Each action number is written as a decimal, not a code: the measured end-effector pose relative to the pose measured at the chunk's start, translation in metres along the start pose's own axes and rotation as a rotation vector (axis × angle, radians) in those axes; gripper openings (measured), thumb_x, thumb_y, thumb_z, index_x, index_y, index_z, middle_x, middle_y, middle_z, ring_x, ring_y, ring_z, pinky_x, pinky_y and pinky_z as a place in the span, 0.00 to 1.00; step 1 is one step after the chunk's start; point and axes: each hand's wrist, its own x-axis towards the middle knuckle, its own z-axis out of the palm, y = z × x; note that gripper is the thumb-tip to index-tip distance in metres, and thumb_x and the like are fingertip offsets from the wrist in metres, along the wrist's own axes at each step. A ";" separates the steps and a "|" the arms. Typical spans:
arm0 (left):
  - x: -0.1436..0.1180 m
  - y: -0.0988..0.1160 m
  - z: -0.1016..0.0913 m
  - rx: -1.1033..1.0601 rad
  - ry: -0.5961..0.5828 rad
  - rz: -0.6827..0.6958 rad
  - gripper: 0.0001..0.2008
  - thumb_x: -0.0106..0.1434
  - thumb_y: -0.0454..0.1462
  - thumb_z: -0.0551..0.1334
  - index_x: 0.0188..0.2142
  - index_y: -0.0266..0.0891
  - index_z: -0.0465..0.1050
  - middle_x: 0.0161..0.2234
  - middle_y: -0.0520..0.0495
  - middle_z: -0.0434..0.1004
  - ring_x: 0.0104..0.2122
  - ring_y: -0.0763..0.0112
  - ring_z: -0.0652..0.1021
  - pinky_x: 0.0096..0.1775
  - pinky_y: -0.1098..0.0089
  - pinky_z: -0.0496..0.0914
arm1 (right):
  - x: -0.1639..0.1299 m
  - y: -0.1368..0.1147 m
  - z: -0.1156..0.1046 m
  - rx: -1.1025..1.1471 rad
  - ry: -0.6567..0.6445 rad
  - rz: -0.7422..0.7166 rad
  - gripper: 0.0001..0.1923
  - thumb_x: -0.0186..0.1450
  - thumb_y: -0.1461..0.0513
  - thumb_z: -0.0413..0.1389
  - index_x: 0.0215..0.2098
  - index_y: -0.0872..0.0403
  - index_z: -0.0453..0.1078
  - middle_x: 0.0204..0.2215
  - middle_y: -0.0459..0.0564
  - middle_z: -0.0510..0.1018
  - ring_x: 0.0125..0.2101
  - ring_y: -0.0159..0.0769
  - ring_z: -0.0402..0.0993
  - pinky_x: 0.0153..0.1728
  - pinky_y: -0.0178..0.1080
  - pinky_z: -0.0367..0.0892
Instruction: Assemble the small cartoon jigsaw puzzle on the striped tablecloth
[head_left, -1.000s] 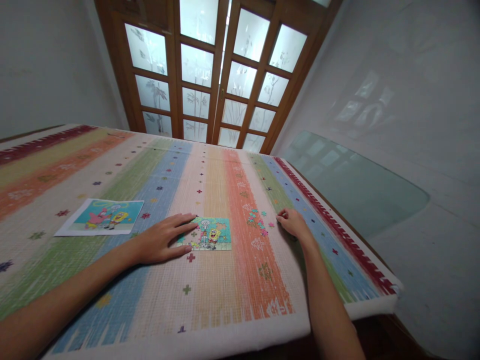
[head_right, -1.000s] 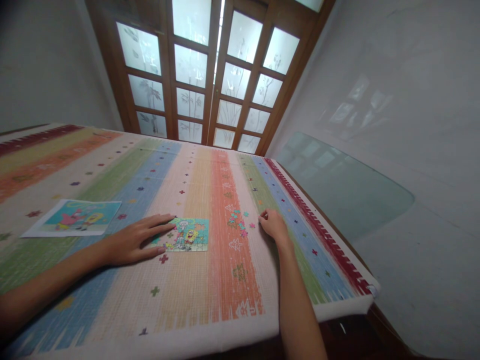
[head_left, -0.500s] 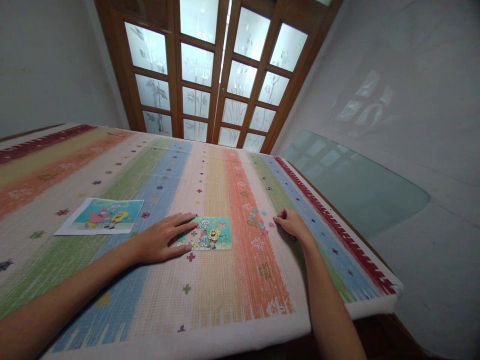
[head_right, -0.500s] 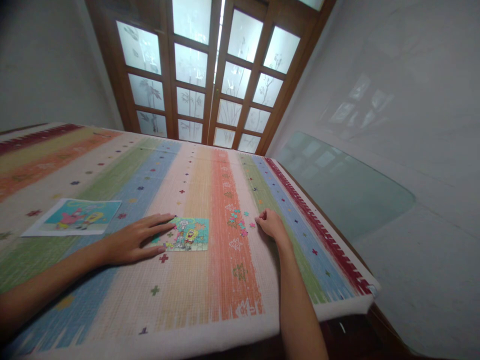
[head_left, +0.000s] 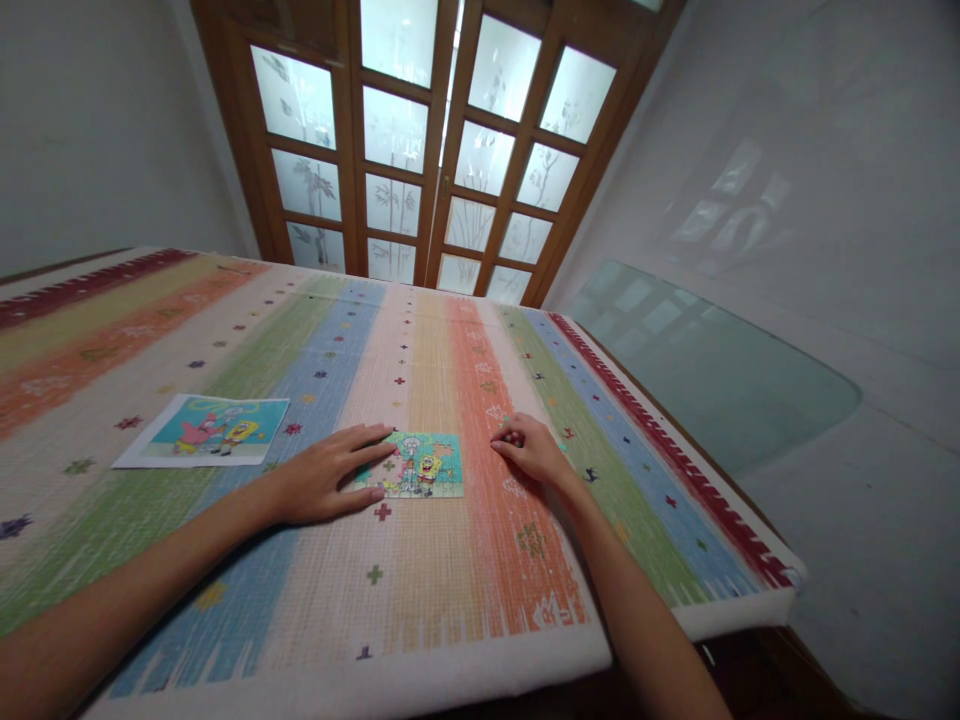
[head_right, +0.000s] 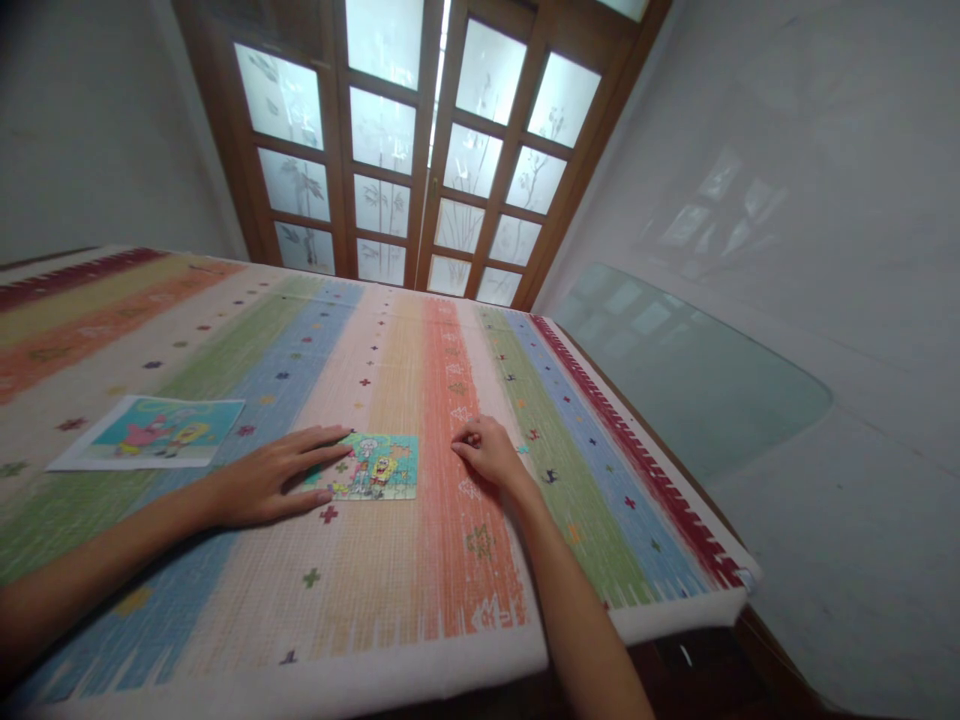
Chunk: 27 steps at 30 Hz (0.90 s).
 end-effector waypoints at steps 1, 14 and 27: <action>0.000 0.000 0.000 -0.006 0.004 0.001 0.28 0.72 0.52 0.59 0.66 0.44 0.67 0.69 0.36 0.63 0.65 0.46 0.69 0.65 0.46 0.63 | 0.000 -0.001 0.001 -0.054 0.021 -0.038 0.02 0.60 0.65 0.64 0.29 0.53 0.78 0.30 0.49 0.77 0.35 0.38 0.73 0.40 0.40 0.67; 0.001 0.002 -0.002 -0.019 0.007 0.000 0.28 0.72 0.53 0.59 0.66 0.44 0.67 0.69 0.37 0.63 0.65 0.47 0.69 0.66 0.47 0.62 | -0.007 0.035 -0.040 -0.410 0.145 0.178 0.08 0.63 0.63 0.58 0.26 0.54 0.76 0.28 0.52 0.79 0.31 0.39 0.72 0.36 0.39 0.63; 0.001 0.001 -0.002 -0.024 0.005 0.001 0.28 0.72 0.52 0.59 0.66 0.45 0.66 0.69 0.38 0.62 0.66 0.47 0.68 0.66 0.47 0.62 | -0.014 0.045 -0.060 -0.130 -0.122 0.238 0.06 0.60 0.59 0.60 0.28 0.53 0.75 0.22 0.45 0.75 0.25 0.34 0.68 0.30 0.36 0.63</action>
